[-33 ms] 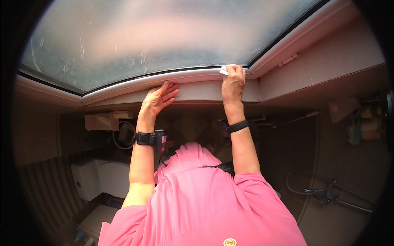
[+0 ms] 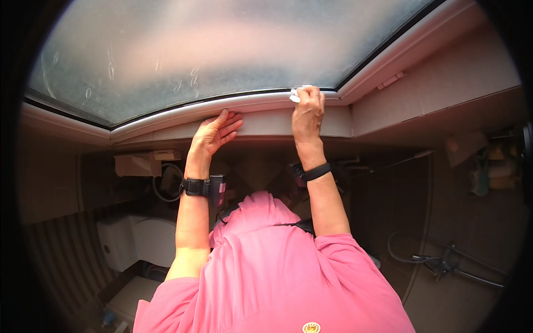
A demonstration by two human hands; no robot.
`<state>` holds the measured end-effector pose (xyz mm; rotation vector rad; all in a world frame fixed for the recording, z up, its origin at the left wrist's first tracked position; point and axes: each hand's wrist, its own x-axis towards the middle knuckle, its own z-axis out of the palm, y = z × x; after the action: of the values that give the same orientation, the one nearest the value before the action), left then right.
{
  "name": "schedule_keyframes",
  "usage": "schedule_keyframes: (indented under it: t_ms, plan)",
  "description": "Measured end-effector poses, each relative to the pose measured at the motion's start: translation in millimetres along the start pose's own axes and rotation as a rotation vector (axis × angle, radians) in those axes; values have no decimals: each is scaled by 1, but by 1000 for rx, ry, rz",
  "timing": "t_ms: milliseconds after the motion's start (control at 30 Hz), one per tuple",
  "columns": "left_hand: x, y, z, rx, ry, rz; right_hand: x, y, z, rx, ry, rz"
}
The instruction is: The person cleans the frame and track of a bathroom window using a wet wipe and a thin tool, after picking up the tool and wipes from the counter.
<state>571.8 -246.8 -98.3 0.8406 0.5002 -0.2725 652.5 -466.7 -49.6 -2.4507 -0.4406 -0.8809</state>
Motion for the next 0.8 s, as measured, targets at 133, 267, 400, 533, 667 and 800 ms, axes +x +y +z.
schedule_keyframes:
  t_ms: [133, 267, 400, 533, 667, 800]
  plan:
    - [1, -1, -1, 32, 17, 27, -10, -49, 14, 119, -130, -145]
    - [-1, 2, -2, 21, -17, 16, -16, -64, 25, 366, -117, -225]
    - [-9, 3, 0, -16, 1, 18, -1, -16, 7, 262, 24, -85]
    - [-8, -2, 0, 12, 2, 65, 8, 22, -2, 165, 131, 176]
    - [-7, -1, 3, 26, 13, 59, 5, -13, 12, 167, 60, 196]
    - [-8, -1, 3, 29, 30, 67, 3, -32, 20, 236, -10, 158]
